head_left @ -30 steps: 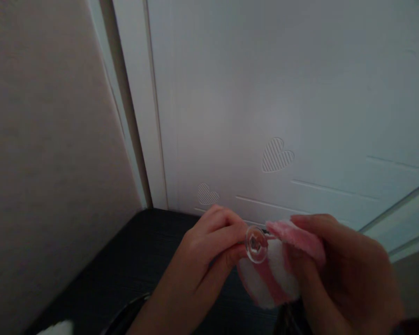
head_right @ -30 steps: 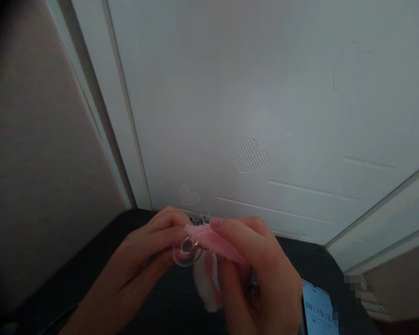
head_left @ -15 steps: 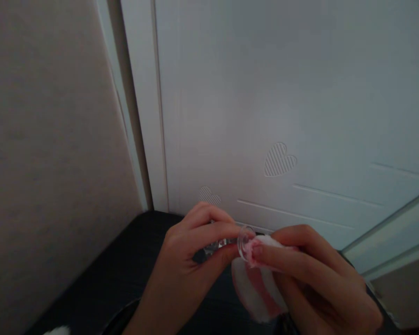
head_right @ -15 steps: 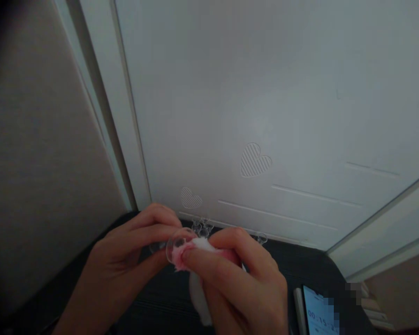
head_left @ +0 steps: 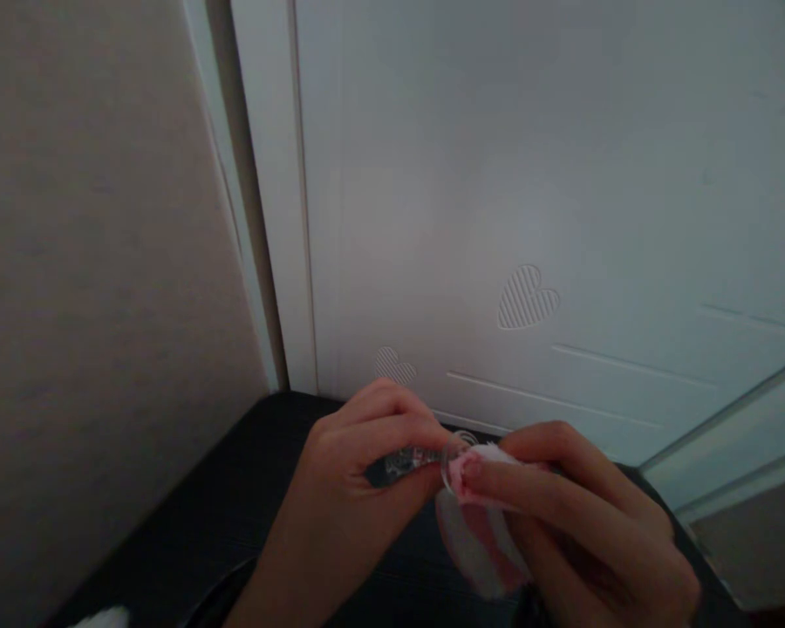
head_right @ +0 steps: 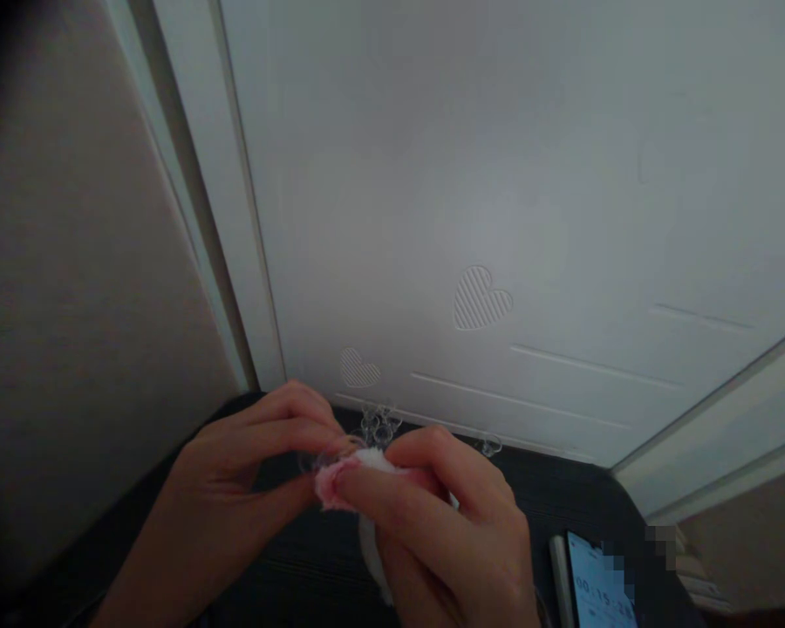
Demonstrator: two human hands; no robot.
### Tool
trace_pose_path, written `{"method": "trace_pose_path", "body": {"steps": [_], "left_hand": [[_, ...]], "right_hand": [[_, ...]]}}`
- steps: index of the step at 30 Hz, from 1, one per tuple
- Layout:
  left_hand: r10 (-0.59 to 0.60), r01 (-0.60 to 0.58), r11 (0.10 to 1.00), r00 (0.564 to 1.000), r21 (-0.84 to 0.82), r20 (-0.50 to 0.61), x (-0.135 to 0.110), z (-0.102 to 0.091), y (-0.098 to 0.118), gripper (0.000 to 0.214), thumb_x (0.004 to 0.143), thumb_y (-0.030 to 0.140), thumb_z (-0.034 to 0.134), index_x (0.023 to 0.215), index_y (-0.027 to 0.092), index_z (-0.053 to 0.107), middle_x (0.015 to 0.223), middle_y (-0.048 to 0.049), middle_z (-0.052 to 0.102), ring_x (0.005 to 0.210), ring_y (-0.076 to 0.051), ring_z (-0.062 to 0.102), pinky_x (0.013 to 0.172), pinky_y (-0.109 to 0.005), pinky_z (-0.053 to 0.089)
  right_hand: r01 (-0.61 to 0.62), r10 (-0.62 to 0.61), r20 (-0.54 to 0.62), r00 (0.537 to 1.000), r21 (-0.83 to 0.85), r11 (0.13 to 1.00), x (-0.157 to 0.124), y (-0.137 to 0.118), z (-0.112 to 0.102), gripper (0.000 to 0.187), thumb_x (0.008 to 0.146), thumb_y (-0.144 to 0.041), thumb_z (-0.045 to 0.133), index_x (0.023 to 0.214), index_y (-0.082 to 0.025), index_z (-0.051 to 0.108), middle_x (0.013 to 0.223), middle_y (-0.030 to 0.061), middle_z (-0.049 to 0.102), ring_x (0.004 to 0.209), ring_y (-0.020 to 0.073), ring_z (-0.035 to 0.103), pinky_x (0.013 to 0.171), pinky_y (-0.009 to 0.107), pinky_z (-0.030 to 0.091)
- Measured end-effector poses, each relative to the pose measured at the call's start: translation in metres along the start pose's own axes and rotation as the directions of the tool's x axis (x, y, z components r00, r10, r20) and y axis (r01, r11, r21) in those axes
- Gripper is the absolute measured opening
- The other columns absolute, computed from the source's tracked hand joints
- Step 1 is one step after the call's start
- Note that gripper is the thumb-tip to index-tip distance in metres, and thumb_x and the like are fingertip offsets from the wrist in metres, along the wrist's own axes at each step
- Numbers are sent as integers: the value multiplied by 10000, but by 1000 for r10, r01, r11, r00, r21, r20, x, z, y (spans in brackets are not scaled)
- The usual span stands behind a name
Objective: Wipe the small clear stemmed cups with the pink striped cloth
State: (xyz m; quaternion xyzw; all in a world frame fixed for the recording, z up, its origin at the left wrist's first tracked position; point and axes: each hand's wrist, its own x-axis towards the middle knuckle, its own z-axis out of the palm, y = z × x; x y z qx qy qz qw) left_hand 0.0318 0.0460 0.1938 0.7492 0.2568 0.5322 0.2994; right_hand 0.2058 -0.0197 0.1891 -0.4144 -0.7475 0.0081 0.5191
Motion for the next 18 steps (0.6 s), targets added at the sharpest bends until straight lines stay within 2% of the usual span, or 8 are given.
{"method": "trace_pose_path", "body": {"steps": [4, 9, 15, 18], "left_hand": [[-84, 70, 983, 994, -168, -75, 1, -4, -2, 137, 750, 113, 821, 688, 212, 751, 727, -1, 699, 703, -152, 652, 651, -232, 508], [-163, 106, 915, 980, -390, -115, -6, -7, -8, 214, 720, 73, 851, 710, 225, 702, 859, 34, 649, 770, -102, 599, 667, -161, 481], [-211, 176, 844, 977, -507, -12, -7, -7, -10, 156, 761, 183, 869, 734, 239, 726, 781, 37, 636, 744, -106, 579, 673, -161, 478], [-212, 216, 810, 975, -546, 71, -5, -4, -9, 135, 765, 248, 874, 732, 230, 744, 773, 20, 626, 737, -115, 577, 655, -175, 480]], "right_hand": [[-38, 35, 71, 997, 50, 998, 7, 6, -7, 398, 891, -43, 569, 1135, -312, 733, 918, 8, 707, 768, 131, 693, 613, 216, 530], [-138, 138, 116, 984, -7, 990, 13, 10, -6, 343, 936, -87, 554, 1125, -311, 731, 983, -2, 727, 859, 131, 703, 694, 209, 547], [-145, 144, 68, 987, 7, 989, 12, 11, -2, 325, 945, -105, 566, 1095, -327, 751, 1096, -7, 691, 977, 126, 686, 786, 207, 538], [-167, 167, 16, 986, -25, 986, 12, 12, -1, 306, 945, -121, 589, 1074, -331, 770, 1088, 5, 647, 944, 125, 673, 766, 216, 530]]}}
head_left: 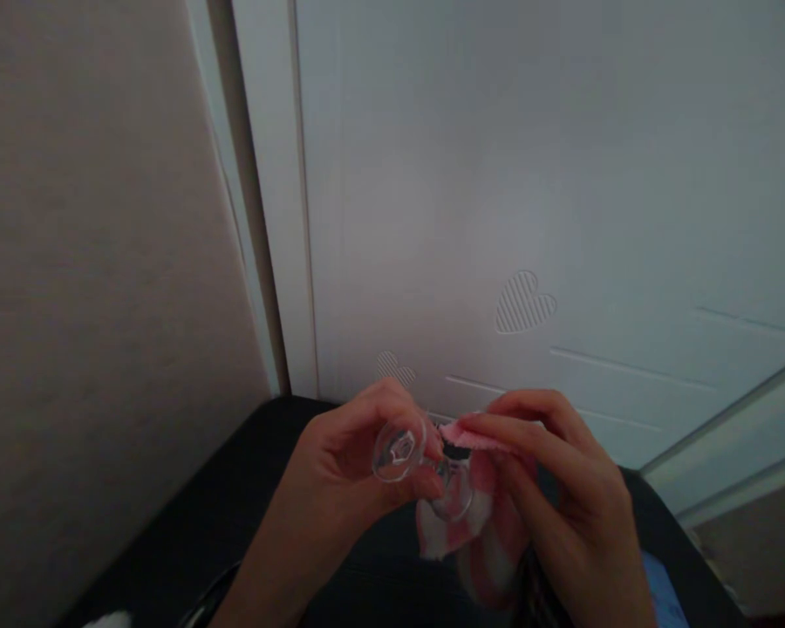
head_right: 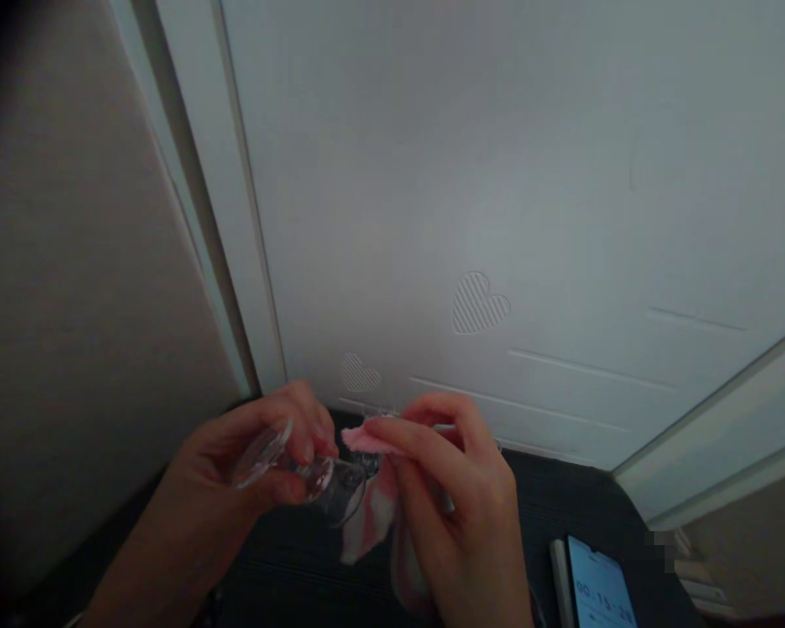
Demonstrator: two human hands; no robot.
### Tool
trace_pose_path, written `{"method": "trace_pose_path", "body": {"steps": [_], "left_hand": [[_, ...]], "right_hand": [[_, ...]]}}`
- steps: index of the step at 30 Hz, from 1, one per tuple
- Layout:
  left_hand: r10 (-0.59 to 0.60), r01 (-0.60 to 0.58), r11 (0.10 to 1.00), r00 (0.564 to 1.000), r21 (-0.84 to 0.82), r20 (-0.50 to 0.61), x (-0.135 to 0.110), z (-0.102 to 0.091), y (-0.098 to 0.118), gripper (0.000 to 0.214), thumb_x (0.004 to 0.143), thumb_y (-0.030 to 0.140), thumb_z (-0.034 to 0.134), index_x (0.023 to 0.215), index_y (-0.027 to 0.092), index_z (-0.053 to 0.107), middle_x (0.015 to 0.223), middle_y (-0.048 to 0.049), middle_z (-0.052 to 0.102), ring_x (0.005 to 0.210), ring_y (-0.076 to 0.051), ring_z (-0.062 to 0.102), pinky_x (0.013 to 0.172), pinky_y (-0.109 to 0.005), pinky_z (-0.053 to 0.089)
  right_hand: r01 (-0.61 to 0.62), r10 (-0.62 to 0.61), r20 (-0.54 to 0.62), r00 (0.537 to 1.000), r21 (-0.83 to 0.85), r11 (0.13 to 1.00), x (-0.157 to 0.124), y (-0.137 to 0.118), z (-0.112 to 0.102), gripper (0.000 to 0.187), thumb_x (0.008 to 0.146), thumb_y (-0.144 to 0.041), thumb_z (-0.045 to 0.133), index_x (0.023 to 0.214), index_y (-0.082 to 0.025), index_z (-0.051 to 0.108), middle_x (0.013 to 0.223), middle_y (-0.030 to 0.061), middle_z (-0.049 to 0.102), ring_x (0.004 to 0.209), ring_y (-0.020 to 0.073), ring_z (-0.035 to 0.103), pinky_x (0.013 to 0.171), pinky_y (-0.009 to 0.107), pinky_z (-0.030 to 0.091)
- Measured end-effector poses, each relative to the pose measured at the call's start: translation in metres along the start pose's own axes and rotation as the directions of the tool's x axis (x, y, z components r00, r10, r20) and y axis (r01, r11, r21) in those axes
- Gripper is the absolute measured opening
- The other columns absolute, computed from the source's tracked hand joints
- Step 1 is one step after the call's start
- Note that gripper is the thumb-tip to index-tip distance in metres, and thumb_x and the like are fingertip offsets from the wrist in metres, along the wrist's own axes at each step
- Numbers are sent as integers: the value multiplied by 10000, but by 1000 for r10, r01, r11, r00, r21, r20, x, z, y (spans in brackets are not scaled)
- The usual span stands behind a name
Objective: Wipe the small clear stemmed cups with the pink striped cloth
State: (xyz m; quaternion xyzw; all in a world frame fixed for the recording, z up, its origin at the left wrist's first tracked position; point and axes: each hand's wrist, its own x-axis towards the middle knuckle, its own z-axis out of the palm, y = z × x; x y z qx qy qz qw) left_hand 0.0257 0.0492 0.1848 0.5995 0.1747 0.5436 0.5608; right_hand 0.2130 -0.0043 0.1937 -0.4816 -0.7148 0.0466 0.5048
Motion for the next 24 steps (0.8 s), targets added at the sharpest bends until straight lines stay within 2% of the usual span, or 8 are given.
{"method": "trace_pose_path", "body": {"steps": [4, 8, 10, 12, 14, 16, 19, 24], "left_hand": [[-73, 79, 984, 996, -163, 43, -1, 7, 1, 167, 741, 310, 889, 722, 221, 749, 846, 11, 618, 738, -116, 589, 619, -181, 496], [-148, 147, 960, 989, -238, 11, -3, 13, -2, 258, 639, 333, 946, 652, 203, 723, 842, 15, 602, 728, -114, 593, 635, -189, 521], [-111, 108, 966, 994, -235, 2, -1, 14, -6, 284, 594, 351, 967, 633, 203, 727, 788, 13, 592, 733, -124, 585, 667, -199, 531], [-23, 16, 981, 999, -194, -37, 2, 14, -11, 316, 522, 361, 996, 583, 196, 734, 756, -7, 591, 827, -158, 588, 706, -193, 525], [-60, 51, 987, 997, -154, -50, 3, 16, -14, 301, 500, 328, 1005, 562, 192, 744, 832, -38, 617, 930, -197, 599, 746, -214, 534], [-97, 88, 984, 994, -152, -54, 3, 19, -14, 284, 504, 329, 1003, 563, 198, 758, 923, -58, 636, 993, -223, 607, 756, -232, 542], [-152, 140, 976, 987, -169, -60, 0, 23, -11, 269, 524, 354, 993, 568, 206, 773, 1000, -54, 650, 1017, -225, 632, 805, -244, 545], [-234, 225, 955, 972, -195, -24, 1, 25, -8, 171, 575, 209, 959, 574, 237, 790, 928, -50, 684, 1007, -233, 641, 720, -223, 561]], "right_hand": [[-77, 78, -9, 997, 38, 996, 1, -2, 1, 322, 948, -120, 616, 1127, -357, 742, 985, -28, 675, 894, 111, 662, 749, 207, 510], [-113, 115, -23, 993, 58, 992, -2, -5, 2, 241, 923, -132, 668, 1028, -337, 738, 930, -63, 736, 852, 109, 675, 745, 212, 498], [-150, 155, -46, 987, 92, 984, -4, -6, 4, 205, 905, -140, 689, 969, -330, 728, 872, -79, 739, 776, 97, 673, 687, 193, 494], [-217, 229, -48, 972, 181, 959, -5, -6, 6, 148, 897, -165, 698, 928, -310, 698, 815, -85, 735, 703, 86, 669, 610, 170, 484], [-289, 309, -34, 950, 273, 918, -5, -7, 7, 91, 905, -208, 694, 891, -284, 646, 742, -87, 713, 632, 82, 651, 535, 155, 456], [-333, 359, -34, 933, 302, 893, -5, -7, 8, 105, 916, -258, 682, 853, -267, 599, 670, -89, 668, 575, 80, 609, 493, 154, 422], [-381, 398, -29, 917, 231, 895, -3, -4, 10, 155, 918, -299, 671, 807, -252, 573, 621, -87, 606, 539, 81, 544, 484, 170, 394], [-462, 452, 96, 887, 192, 866, 1, 0, 12, 132, 896, -308, 672, 803, -234, 614, 634, -63, 605, 536, 94, 519, 481, 204, 365]]}}
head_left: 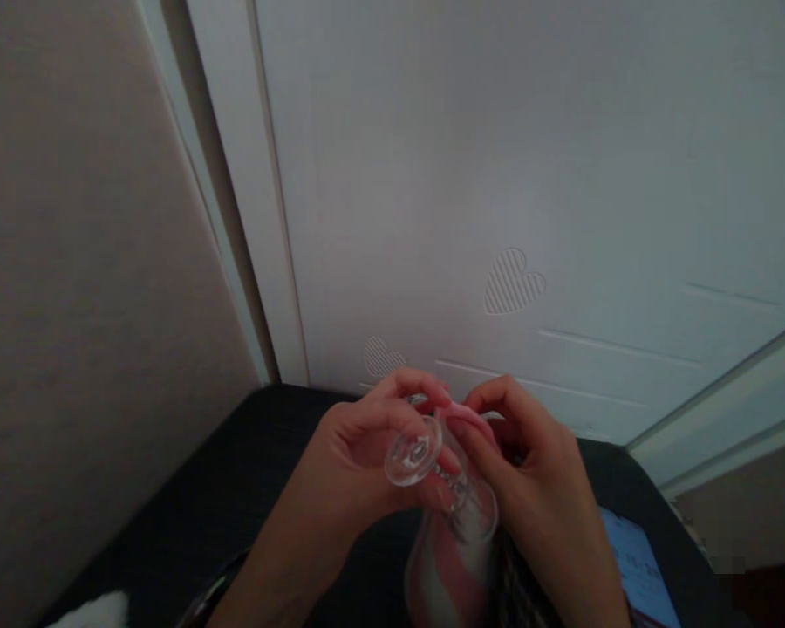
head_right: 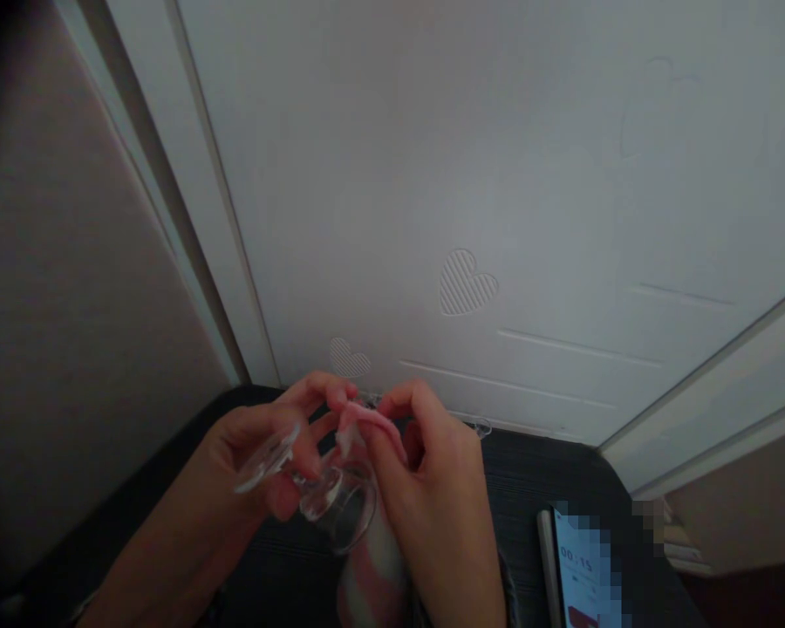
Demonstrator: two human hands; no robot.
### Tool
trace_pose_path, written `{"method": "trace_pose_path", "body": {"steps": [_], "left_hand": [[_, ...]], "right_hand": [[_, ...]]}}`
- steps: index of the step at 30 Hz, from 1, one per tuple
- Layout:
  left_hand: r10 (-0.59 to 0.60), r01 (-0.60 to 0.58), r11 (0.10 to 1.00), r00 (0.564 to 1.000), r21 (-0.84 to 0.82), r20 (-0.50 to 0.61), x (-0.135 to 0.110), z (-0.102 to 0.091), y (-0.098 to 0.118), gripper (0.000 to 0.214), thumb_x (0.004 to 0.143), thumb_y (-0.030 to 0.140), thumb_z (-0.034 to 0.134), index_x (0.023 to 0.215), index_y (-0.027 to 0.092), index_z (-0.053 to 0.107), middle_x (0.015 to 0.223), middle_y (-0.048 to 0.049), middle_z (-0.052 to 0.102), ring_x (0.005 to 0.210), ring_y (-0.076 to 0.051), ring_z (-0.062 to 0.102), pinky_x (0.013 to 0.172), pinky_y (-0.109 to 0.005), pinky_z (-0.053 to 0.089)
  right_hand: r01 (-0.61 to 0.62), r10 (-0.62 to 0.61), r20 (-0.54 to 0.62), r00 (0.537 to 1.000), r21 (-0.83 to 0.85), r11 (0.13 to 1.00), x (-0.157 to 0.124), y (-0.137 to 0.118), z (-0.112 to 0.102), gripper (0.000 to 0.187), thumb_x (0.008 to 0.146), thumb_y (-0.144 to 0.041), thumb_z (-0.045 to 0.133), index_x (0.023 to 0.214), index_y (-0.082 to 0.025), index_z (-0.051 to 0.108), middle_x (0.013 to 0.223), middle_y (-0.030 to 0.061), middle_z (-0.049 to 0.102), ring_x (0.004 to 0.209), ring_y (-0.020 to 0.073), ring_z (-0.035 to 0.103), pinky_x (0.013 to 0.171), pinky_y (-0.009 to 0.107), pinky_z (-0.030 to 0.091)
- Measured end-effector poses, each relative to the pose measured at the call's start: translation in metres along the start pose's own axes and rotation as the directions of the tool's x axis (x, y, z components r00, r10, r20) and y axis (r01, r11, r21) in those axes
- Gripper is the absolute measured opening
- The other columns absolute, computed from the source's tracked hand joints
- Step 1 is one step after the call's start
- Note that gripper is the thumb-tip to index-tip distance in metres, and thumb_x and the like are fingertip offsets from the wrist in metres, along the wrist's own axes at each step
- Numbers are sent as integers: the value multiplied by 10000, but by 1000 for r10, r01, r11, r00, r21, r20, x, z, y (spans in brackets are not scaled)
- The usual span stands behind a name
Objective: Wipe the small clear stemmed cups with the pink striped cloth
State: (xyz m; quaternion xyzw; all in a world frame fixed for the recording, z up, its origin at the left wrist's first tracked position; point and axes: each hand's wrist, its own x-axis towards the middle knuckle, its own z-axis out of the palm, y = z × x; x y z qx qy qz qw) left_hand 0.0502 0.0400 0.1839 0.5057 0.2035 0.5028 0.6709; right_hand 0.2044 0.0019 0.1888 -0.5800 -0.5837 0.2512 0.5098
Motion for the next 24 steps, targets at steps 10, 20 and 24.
{"method": "trace_pose_path", "body": {"steps": [10, 20, 24], "left_hand": [[15, -14, 1000, 997, 11, -78, 1, -2, -2, 114, 691, 221, 892, 652, 217, 785, 991, 8, 666, 692, -82, 613, 536, -130, 499], [109, -107, 992, 994, 74, -23, 2, -7, -1, 63, 756, 189, 833, 710, 217, 800, 785, 34, 645, 593, -52, 552, 631, -141, 528], [178, -177, 972, 984, 157, 12, -1, -9, 2, 90, 806, 283, 814, 738, 224, 807, 780, 19, 668, 773, -113, 634, 832, -185, 535]], "right_hand": [[-19, 6, 93, 996, 132, 991, -10, -8, -12, 223, 913, -445, 676, 816, -246, 705, 613, -30, 615, 641, 154, 638, 521, 231, 427], [109, -121, 79, 989, 142, 984, -5, -5, -11, 242, 1001, -323, 555, 810, -241, 679, 897, -33, 733, 856, 103, 674, 767, 185, 488], [35, -74, 163, 984, 227, 973, -4, -2, -8, 110, 988, -354, 601, 938, -284, 669, 905, -66, 714, 863, 92, 665, 749, 171, 488]]}}
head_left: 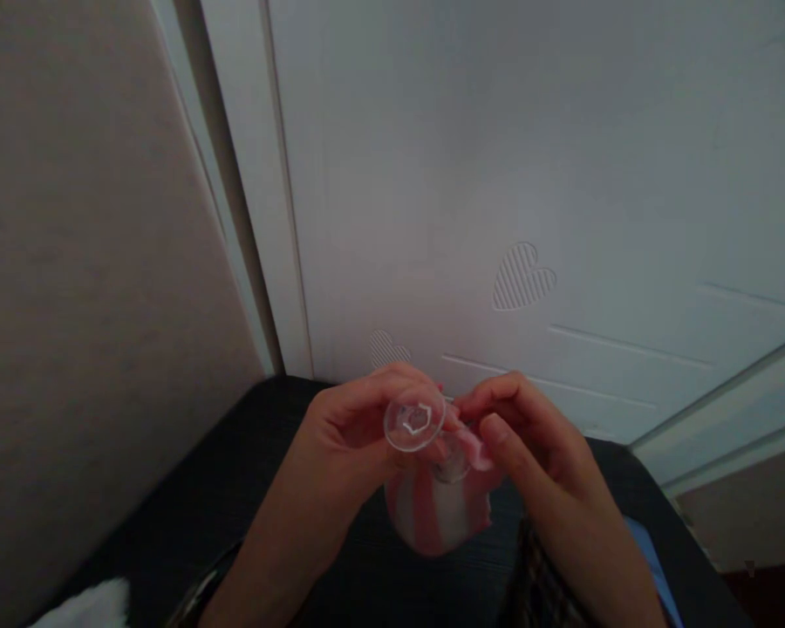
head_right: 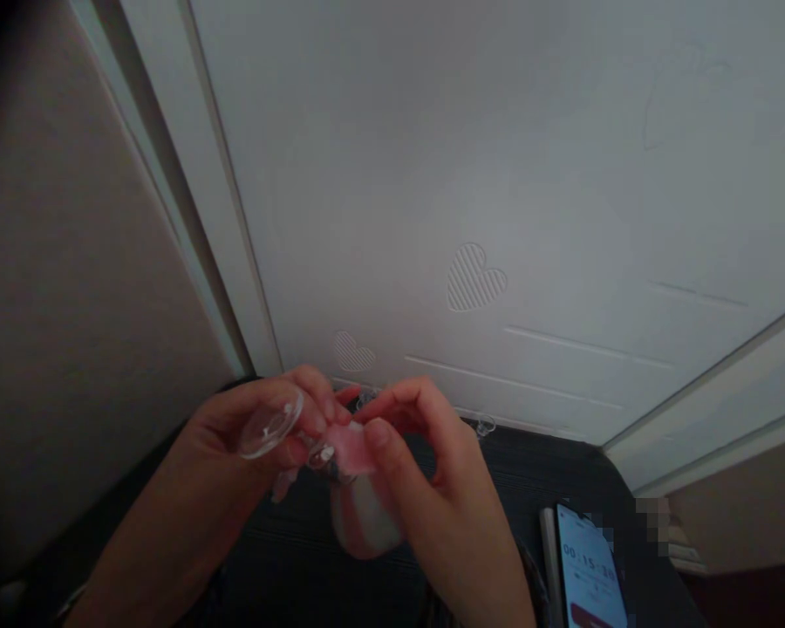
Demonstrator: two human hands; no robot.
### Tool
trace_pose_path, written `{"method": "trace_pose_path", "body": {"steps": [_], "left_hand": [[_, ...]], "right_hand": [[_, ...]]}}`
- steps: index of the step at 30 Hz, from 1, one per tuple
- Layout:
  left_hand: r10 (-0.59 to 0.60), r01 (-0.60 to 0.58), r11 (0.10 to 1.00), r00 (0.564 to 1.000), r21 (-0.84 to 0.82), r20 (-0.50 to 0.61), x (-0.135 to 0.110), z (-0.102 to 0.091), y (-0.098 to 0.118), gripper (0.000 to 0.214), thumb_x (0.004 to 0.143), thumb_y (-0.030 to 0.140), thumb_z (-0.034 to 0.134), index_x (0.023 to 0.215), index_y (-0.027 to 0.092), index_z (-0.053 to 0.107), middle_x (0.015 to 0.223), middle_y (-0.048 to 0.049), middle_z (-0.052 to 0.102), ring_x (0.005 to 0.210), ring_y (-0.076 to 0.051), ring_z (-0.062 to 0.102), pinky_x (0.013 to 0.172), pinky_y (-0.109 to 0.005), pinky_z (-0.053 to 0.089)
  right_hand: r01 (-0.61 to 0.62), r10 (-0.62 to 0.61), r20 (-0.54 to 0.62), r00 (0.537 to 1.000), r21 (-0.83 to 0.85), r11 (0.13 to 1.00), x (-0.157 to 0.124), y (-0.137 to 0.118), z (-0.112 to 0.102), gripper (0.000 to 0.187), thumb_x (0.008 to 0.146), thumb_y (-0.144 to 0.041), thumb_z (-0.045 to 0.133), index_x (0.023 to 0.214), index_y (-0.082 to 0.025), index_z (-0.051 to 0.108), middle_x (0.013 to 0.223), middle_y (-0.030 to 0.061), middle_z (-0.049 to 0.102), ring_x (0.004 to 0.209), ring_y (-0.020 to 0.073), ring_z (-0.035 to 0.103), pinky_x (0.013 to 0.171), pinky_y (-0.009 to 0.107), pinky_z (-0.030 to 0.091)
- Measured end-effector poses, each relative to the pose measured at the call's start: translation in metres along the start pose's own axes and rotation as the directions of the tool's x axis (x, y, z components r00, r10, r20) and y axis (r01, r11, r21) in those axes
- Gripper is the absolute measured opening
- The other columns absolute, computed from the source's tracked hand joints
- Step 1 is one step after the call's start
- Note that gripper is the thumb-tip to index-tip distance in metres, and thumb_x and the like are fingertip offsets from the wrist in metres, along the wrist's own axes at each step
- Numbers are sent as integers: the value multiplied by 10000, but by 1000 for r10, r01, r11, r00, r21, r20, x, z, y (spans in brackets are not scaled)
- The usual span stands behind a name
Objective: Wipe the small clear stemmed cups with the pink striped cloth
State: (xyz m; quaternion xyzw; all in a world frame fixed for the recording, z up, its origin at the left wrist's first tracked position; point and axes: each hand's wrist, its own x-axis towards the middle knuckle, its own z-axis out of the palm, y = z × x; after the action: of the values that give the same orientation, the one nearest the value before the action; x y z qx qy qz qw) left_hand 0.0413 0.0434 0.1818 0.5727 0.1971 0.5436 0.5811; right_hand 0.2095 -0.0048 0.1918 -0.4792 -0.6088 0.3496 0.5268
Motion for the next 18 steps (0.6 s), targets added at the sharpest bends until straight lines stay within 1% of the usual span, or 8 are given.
{"method": "trace_pose_path", "body": {"steps": [3, 5, 7, 9, 11, 13, 16, 18], "left_hand": [[36, -37, 999, 998, 38, 42, 1, -1, 3, 195, 836, 345, 794, 685, 223, 795, 689, 11, 686, 777, -142, 658, 1034, -280, 487], [46, -48, 999, 997, 19, 65, 1, 0, 3, 227, 834, 394, 793, 675, 232, 796, 689, -2, 710, 748, -162, 668, 996, -322, 522], [59, -57, 998, 997, -22, 57, 1, 1, 2, 220, 821, 427, 800, 703, 242, 809, 718, -15, 722, 749, -178, 675, 859, -307, 572], [70, -68, 996, 997, -62, 26, -1, 3, -1, 176, 817, 401, 813, 721, 253, 813, 734, -13, 718, 831, -188, 682, 814, -270, 568], [67, -66, 992, 998, -104, 7, -4, 4, -3, 117, 820, 335, 821, 725, 269, 809, 729, -1, 708, 919, -190, 670, 841, -250, 551], [62, -60, 988, 998, -144, 11, -7, 5, -6, 115, 834, 269, 810, 720, 285, 797, 734, 12, 712, 963, -188, 657, 882, -255, 533], [69, -67, 983, 998, -170, 4, -7, 7, -10, 128, 850, 251, 795, 731, 298, 784, 770, 22, 729, 1024, -188, 643, 980, -267, 487], [40, -46, 985, 998, -168, -39, -6, 8, -10, 126, 832, 279, 813, 714, 286, 771, 869, 18, 747, 1084, -190, 629, 1003, -254, 466]], "right_hand": [[-2, 2, 163, 987, 4, 1000, 0, 1, 0, 122, 1003, -358, 588, 1003, -296, 693, 943, -60, 727, 873, 89, 664, 756, 164, 491], [39, -33, 224, 974, -23, 999, 0, 2, 0, 151, 1017, -353, 566, 1043, -303, 706, 992, -50, 727, 922, 95, 663, 816, 171, 494], [103, -89, 223, 971, -51, 993, -1, 3, -2, 151, 1007, -364, 586, 1094, -324, 702, 1048, -47, 710, 1022, 109, 649, 895, 178, 484], [136, -120, 214, 969, -62, 989, -3, 3, -3, 171, 978, -377, 633, 1138, -341, 682, 1111, -48, 696, 1122, 122, 624, 956, 179, 467], [104, -90, 209, 974, -57, 993, -5, 2, -2, 218, 960, -367, 663, 1177, -351, 655, 1184, -55, 688, 1173, 123, 610, 989, 176, 454], [45, -36, 213, 977, -38, 998, -6, -1, 0, 246, 942, -332, 688, 1183, -348, 643, 1190, -60, 689, 1130, 119, 631, 969, 173, 466], [-14, 15, 197, 980, -3, 1000, -4, -4, 6, 246, 892, -237, 721, 1117, -301, 645, 1097, -56, 697, 1022, 123, 657, 891, 176, 495], [-29, 28, 163, 986, 3, 1000, -2, -4, 8, 231, 870, -180, 710, 1068, -273, 636, 1059, -54, 698, 976, 124, 656, 857, 182, 497]]}}
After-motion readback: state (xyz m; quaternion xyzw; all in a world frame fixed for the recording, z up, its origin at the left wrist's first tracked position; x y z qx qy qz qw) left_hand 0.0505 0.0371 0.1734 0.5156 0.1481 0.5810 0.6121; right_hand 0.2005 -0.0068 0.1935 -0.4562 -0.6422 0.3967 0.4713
